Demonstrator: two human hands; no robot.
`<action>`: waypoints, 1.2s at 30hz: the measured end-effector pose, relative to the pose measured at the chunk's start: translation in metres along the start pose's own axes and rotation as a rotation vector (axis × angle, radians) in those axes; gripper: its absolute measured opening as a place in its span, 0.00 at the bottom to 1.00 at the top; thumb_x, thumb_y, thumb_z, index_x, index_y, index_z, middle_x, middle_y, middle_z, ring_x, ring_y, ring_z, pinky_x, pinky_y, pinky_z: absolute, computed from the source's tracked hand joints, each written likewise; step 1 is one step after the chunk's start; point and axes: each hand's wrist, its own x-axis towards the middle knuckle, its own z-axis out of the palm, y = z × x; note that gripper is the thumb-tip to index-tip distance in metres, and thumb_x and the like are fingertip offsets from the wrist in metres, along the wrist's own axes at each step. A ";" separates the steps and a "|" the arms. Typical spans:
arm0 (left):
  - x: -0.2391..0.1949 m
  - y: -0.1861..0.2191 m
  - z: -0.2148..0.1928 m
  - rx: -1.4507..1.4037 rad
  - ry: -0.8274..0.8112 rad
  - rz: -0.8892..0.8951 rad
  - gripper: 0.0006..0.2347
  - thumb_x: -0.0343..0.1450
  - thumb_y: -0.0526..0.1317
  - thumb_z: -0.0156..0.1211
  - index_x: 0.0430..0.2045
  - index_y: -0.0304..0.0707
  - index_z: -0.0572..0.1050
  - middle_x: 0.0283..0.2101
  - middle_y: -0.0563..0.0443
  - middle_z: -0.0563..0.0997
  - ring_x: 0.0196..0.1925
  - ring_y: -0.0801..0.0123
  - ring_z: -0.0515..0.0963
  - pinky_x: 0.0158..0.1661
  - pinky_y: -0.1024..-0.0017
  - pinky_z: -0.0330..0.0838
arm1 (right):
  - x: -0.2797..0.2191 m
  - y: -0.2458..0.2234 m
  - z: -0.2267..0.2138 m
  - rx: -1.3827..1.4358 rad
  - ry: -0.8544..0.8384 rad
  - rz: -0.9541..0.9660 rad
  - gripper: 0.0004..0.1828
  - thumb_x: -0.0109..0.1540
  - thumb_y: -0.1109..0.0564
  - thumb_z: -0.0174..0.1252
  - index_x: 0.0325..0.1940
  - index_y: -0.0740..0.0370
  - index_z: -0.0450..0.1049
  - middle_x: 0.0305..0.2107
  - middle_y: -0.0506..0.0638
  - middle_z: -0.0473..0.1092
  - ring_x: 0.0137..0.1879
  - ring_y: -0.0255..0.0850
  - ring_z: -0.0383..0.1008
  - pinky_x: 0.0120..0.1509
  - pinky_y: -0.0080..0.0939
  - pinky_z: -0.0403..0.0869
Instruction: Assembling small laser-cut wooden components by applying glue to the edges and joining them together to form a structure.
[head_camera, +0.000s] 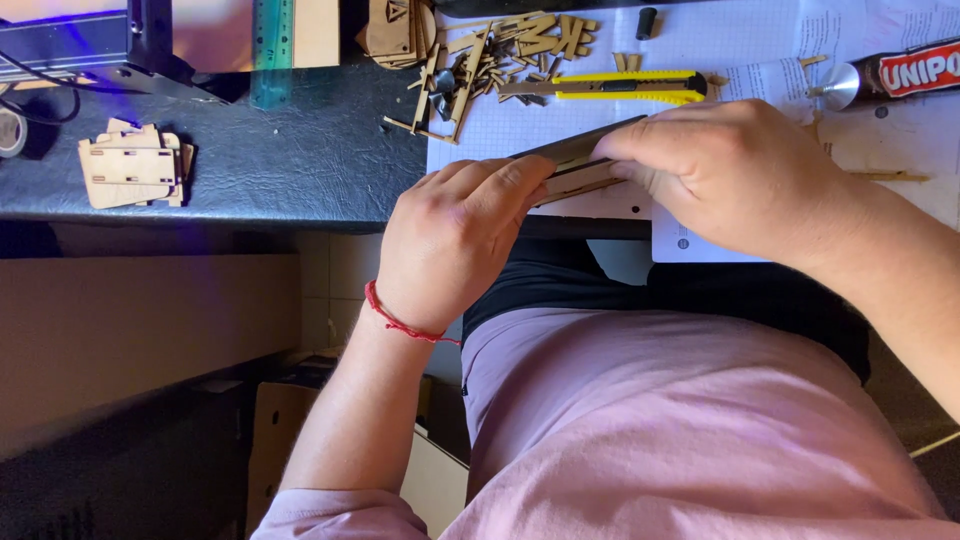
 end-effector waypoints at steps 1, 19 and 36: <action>0.000 0.000 0.000 -0.017 0.004 -0.007 0.06 0.76 0.35 0.60 0.46 0.41 0.75 0.38 0.51 0.82 0.34 0.59 0.79 0.35 0.64 0.73 | -0.001 0.001 0.001 0.005 0.006 -0.005 0.12 0.65 0.65 0.57 0.53 0.61 0.78 0.43 0.56 0.78 0.45 0.51 0.79 0.52 0.51 0.76; -0.007 -0.001 0.007 0.014 -0.008 -0.021 0.06 0.77 0.35 0.57 0.47 0.43 0.74 0.37 0.54 0.81 0.31 0.62 0.79 0.28 0.67 0.71 | -0.001 -0.002 0.002 -0.006 0.035 -0.022 0.16 0.63 0.68 0.59 0.54 0.59 0.78 0.47 0.53 0.78 0.49 0.49 0.79 0.50 0.49 0.77; -0.021 -0.002 0.027 0.084 0.070 -0.025 0.09 0.76 0.33 0.61 0.49 0.43 0.74 0.40 0.54 0.82 0.32 0.64 0.79 0.32 0.67 0.73 | 0.000 0.005 0.008 0.060 0.053 -0.063 0.14 0.60 0.70 0.61 0.47 0.59 0.78 0.39 0.53 0.78 0.40 0.47 0.79 0.41 0.48 0.76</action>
